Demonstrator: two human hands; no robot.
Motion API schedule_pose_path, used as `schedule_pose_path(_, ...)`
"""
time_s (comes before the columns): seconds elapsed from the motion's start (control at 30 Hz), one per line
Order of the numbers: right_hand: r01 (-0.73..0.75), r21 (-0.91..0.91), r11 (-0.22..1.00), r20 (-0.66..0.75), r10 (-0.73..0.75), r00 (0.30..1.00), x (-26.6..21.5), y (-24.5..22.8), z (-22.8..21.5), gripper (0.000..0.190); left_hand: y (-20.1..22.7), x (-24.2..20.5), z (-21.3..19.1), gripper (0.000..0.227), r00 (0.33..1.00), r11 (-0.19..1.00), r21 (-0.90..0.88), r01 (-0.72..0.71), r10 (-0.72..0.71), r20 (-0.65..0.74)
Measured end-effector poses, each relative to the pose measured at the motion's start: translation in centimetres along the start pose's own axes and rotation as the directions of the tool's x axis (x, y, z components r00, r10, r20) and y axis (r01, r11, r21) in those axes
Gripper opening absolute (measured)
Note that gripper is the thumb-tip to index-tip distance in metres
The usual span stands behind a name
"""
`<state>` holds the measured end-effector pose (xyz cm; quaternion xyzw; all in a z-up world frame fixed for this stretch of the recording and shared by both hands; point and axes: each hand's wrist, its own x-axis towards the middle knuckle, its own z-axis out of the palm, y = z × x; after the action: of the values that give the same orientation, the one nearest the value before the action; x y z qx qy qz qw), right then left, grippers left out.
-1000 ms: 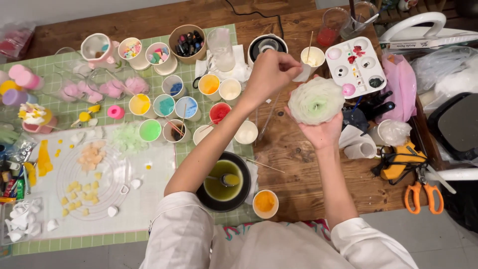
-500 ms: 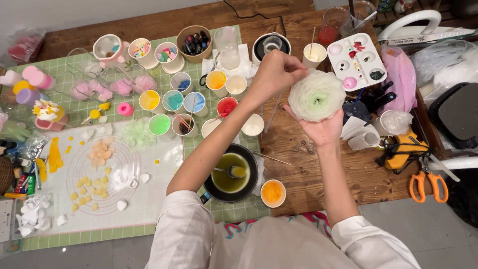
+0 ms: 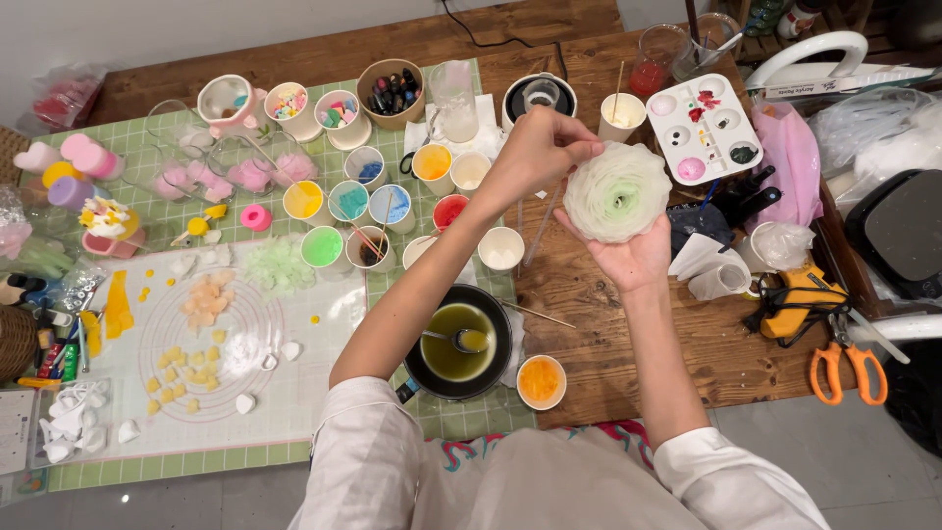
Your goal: The recorder is assembling a decorative candle in the shape of a flower by dipping wax petals into a heating pot and attaching them.
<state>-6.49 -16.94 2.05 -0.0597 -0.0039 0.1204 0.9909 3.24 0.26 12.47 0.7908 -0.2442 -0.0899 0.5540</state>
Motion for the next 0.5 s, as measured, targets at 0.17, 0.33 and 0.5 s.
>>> schedule_pose_path(0.17,-0.011,-0.012,1.0,0.016,0.011,1.0,0.2,0.3,0.9,0.062,-2.3,0.6,0.2,0.015,0.999,0.995,-0.089,-0.042,0.043,0.004)
schedule_pose_path(0.33,-0.005,-0.014,1.0,-0.001,0.005,1.0,0.5,0.5,1.3,0.061,-2.8,0.3,0.1,0.015,1.0,0.989,-0.148,-0.023,0.021,-0.012)
schedule_pose_path(0.5,0.045,-0.108,0.993,-0.018,-0.047,0.999,0.8,0.6,0.9,0.058,-3.2,-0.1,0.3,0.017,0.999,0.983,-0.182,0.019,-0.025,-0.03)
